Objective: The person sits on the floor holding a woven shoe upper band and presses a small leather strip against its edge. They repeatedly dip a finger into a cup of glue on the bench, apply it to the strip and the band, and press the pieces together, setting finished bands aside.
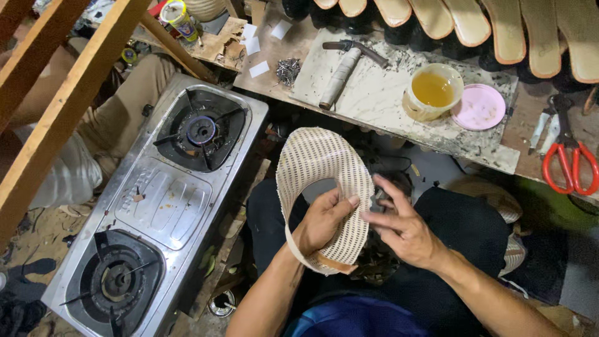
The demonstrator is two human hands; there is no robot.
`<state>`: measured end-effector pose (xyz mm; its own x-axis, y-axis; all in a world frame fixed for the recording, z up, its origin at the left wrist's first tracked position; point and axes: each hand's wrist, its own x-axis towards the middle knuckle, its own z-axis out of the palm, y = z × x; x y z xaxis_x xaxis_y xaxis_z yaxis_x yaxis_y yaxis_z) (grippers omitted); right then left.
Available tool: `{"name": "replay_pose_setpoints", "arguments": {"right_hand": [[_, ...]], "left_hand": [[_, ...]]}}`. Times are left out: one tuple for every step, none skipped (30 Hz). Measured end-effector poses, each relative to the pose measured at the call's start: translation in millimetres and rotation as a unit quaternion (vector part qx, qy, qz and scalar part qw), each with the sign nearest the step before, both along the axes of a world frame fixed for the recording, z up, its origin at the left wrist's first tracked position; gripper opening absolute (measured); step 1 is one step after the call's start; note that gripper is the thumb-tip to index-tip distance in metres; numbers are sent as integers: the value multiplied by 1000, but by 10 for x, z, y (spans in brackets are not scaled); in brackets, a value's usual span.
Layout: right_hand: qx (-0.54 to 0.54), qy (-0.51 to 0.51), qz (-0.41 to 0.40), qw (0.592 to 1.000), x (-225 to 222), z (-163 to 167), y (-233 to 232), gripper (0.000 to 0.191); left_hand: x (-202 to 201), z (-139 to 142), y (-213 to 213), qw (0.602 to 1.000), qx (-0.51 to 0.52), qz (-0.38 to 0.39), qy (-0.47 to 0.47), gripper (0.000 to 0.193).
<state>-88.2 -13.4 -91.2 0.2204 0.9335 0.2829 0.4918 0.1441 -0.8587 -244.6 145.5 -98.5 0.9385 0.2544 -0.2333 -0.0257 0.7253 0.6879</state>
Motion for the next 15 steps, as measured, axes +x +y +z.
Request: {"name": "replay_pose_setpoints", "arguments": {"right_hand": [[23, 2, 8, 1000, 10, -46, -28, 40], [45, 5, 16, 999, 20, -87, -55, 40], [41, 14, -4, 999, 30, -118, -78, 38], [38, 21, -27, 999, 38, -141, -98, 37], [35, 26, -50, 998, 41, -157, -115, 35], [24, 5, -39, 999, 39, -164, -127, 38], [13, -17, -27, 999, 31, -166, -136, 42], [3, -40, -14, 999, 15, -160, -141, 45], [28, -24, -15, 999, -8, -152, -143, 42], [53, -7, -14, 998, -40, -142, -145, 39], [77, 11, -12, 997, -80, -130, -142, 36], [35, 71, -39, 996, -127, -120, -139, 37], [-8, 128, -67, 989, -180, -112, -133, 39], [-49, 183, -96, 977, -235, -106, -123, 43], [-24, 220, -98, 970, -291, -107, -101, 49]], "left_hand": [[4, -11, -4, 1000, 15, 1, 6, 27], [2, -23, -7, 1000, 28, 1, 13, 28], [-1, -35, -17, 999, 42, 5, 29, 28], [0, -49, -30, 998, 55, 6, 44, 28], [2, -61, -40, 996, 69, 6, 57, 28], [-2, -70, -42, 994, 92, 15, 59, 27], [-4, -75, -41, 991, 116, 25, 60, 27], [-2, -74, -39, 988, 140, 36, 62, 27], [2, -67, -35, 981, 174, 53, 73, 27], [12, -52, -27, 972, 207, 73, 85, 28], [13, -27, -17, 961, 239, 93, 99, 30], [17, 3, -18, 955, 253, 94, 124, 30], [42, 33, -25, 948, 267, 93, 149, 31], [65, 62, -29, 940, 282, 92, 170, 32], [71, 89, -41, 943, 280, 96, 152, 31]]}}
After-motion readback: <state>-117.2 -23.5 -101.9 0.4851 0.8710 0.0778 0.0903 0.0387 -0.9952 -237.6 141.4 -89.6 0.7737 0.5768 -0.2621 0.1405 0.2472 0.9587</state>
